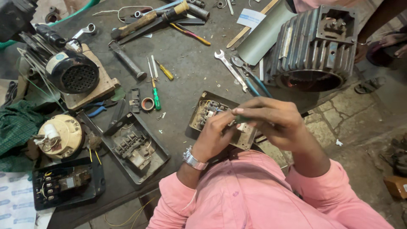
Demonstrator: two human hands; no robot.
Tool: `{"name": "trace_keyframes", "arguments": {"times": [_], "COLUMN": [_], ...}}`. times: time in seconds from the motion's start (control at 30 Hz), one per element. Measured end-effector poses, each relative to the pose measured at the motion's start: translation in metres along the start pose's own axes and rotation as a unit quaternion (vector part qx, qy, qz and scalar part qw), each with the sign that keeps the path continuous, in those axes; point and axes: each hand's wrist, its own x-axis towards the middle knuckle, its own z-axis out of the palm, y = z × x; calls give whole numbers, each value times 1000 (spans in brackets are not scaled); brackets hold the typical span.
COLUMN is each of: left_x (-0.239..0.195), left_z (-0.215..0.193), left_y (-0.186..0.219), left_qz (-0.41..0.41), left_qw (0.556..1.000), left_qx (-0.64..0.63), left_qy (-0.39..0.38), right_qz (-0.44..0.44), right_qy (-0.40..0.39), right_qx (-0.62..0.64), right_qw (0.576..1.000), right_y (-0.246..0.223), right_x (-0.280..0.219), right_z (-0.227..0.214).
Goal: The person disassembles an electrical contactor, removes a component, and uses a screwdriver to adjust internal parts. The person then reassembles the contactor and secures it with screws.
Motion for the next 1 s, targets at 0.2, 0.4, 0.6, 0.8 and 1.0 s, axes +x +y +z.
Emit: {"name": "trace_keyframes", "arguments": {"times": [0.2, 0.4, 0.6, 0.8, 1.0], "left_x": [-8, 7, 16, 26, 30], "left_z": [7, -9, -31, -20, -31], "left_y": [-6, 23, 25, 23, 28], "left_qz": [-82, -76, -14, -35, 13], "left_qw": [996, 995, 999, 998, 997], "left_qx": [26, -55, -38, 18, -66], "left_qy": [33, 40, 6, 46, -25], "right_qz": [-47, -46, -100, -13, 33], "right_qy": [8, 28, -22, 39, -5], "right_qx": [-31, 22, -35, 51, 77], "right_qw": [998, 998, 994, 998, 996], "right_y": [-3, 7, 5, 5, 4], "right_x": [3, -5, 7, 4, 5], "right_z": [5, 15, 2, 18, 3]}}
